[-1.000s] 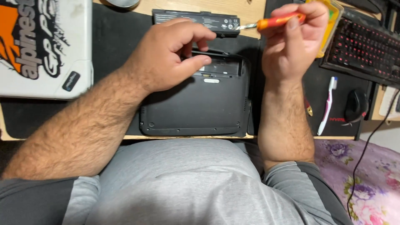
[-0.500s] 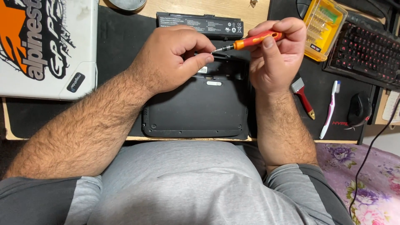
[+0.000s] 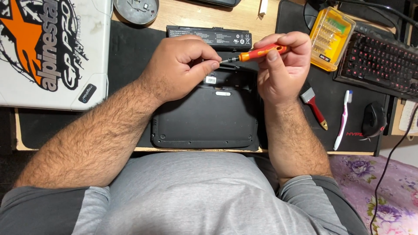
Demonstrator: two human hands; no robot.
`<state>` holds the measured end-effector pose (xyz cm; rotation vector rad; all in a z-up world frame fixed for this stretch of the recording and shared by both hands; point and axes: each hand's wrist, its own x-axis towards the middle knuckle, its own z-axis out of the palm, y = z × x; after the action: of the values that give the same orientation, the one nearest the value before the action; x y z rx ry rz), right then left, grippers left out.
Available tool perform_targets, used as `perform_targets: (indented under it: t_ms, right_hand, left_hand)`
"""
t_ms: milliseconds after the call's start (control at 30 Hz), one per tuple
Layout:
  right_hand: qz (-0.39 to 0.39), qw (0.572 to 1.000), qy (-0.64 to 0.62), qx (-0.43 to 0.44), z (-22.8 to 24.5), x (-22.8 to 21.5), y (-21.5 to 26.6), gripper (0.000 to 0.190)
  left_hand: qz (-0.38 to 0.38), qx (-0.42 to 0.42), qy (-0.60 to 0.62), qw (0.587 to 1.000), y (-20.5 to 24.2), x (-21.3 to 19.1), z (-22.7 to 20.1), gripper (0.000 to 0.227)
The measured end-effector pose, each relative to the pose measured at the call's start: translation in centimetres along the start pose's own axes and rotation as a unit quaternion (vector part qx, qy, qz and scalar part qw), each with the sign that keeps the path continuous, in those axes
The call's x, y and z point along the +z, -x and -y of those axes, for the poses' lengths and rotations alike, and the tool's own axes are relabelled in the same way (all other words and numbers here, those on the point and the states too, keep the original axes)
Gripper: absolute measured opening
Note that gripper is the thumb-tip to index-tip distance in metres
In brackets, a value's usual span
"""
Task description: The person uses a screwdriver to remove screws from the bottom panel of a laptop. They then flip the laptop over and remove screws from the hard drive bay cover, revealing the internal components.
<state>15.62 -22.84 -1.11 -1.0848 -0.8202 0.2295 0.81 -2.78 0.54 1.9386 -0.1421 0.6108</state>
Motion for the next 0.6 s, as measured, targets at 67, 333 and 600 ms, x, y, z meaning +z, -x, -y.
perform_targets:
  t_ms: [67, 333, 600]
  right_hand:
    - [-0.007, 1.0, 0.004, -0.009, -0.2, 0.2, 0.1, 0.024]
    - [-0.01, 0.999, 0.006, -0.031, -0.1, 1.0, 0.6, 0.025]
    - [-0.021, 0.999, -0.001, -0.043, 0.0, 1.4, 0.7, 0.022]
  left_hand:
    - [-0.012, -0.018, 0.004, 1.0, 0.0, 0.0, 0.0, 0.003]
    - [-0.024, -0.033, 0.009, 0.999, 0.0, 0.1, 0.2, 0.004]
    - [-0.022, -0.045, 0.026, 0.998, 0.0, 0.1, 0.0, 0.004]
